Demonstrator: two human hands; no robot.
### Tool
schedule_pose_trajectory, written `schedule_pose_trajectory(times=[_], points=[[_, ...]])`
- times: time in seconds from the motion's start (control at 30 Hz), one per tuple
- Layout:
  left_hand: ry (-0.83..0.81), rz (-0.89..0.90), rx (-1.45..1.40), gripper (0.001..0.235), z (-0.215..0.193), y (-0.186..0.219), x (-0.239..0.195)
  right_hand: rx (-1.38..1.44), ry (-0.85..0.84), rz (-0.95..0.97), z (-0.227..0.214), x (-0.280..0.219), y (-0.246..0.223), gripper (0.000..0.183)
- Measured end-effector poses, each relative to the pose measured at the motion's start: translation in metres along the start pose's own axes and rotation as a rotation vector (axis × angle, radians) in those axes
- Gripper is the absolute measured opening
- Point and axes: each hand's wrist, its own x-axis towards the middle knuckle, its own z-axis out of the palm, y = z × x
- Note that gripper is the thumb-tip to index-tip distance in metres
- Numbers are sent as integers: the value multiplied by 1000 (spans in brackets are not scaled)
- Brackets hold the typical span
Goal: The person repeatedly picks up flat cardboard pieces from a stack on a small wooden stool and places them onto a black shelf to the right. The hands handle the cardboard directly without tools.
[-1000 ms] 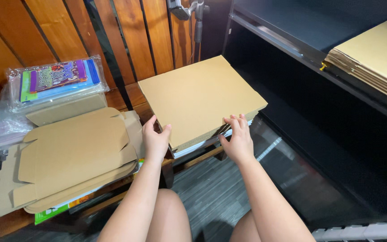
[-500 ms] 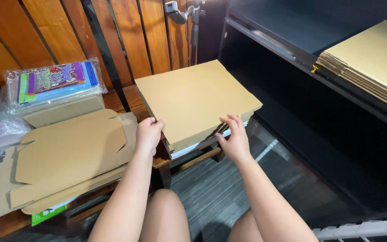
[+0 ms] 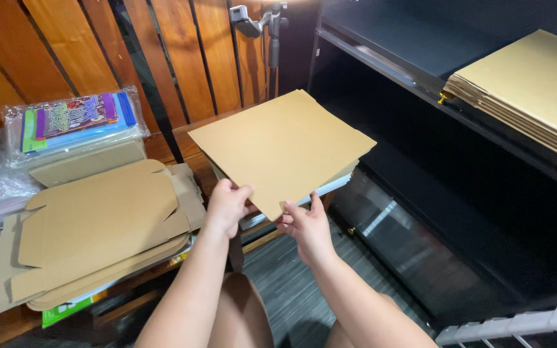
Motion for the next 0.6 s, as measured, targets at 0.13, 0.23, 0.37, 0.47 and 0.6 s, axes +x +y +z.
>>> schedule_pose_trajectory(times=[0.13,0.23,0.37,0.47,0.6], points=[[-51,-36,-41,51,11,-1,-18,35,23,-26,-5,1,-8,67],[-70,-47,-42,51,8,-11,-9,-7,42,-5,-15,4,-11,56],[-17,-4,-33,53,-5,-18,12,-38,41,-1,-27,3,-20,55],[38,42,-32,57,-19,-20,28,-102,35,4,-39,2,-29,53],[117,94,-45,61,-35,-9,28,-189,52,15,-57,7,-36,54]])
